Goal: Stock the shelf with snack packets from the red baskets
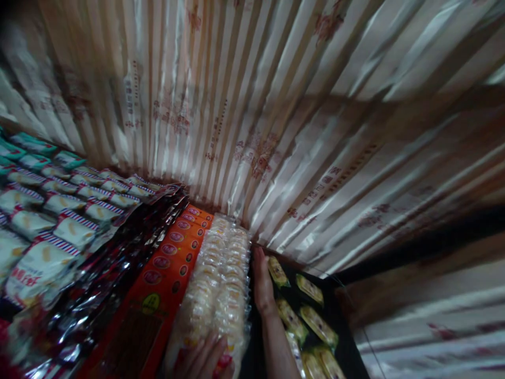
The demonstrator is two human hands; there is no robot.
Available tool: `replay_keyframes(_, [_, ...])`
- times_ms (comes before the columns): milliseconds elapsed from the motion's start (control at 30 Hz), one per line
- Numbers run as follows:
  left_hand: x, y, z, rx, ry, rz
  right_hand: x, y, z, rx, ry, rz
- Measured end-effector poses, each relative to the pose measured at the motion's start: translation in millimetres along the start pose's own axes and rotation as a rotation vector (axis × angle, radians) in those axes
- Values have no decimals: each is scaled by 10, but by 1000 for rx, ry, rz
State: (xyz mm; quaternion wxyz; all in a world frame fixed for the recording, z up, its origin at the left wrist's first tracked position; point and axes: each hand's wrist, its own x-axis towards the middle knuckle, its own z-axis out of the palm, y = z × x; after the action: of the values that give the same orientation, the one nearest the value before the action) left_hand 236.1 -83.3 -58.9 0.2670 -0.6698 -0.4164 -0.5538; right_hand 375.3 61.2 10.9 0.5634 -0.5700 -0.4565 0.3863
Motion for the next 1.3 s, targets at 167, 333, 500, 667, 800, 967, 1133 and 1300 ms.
replay_keyframes(167, [87, -96, -185, -28, -157, 101, -580, -145, -152, 117, -12, 124])
replay_keyframes(333, [157, -127, -388, -117, -335, 54, -1206, -112, -189, 83, 64, 102])
replay_keyframes(500, [143, -141, -493, -151, -462, 73, -1645, 142, -266, 10, 139, 86])
replay_keyframes(667, [170, -151, -574, -150, -573, 107, -1881, 186, -194, -64, 173, 170])
replay_keyframes(800, [198, -121, -581, -122, -582, 107, -1880, 96, -103, -109, 181, 196])
replay_keyframes(967, [245, -101, -616, -133, -556, 66, -1807, 0, 5, -173, 160, 190])
replay_keyframes(1133, [271, -145, -757, -142, -561, -46, -1819, 1, 102, -195, 149, 219])
replay_keyframes(1300, [274, -169, -834, -56, -559, -258, -1830, 27, 94, -256, 174, 176])
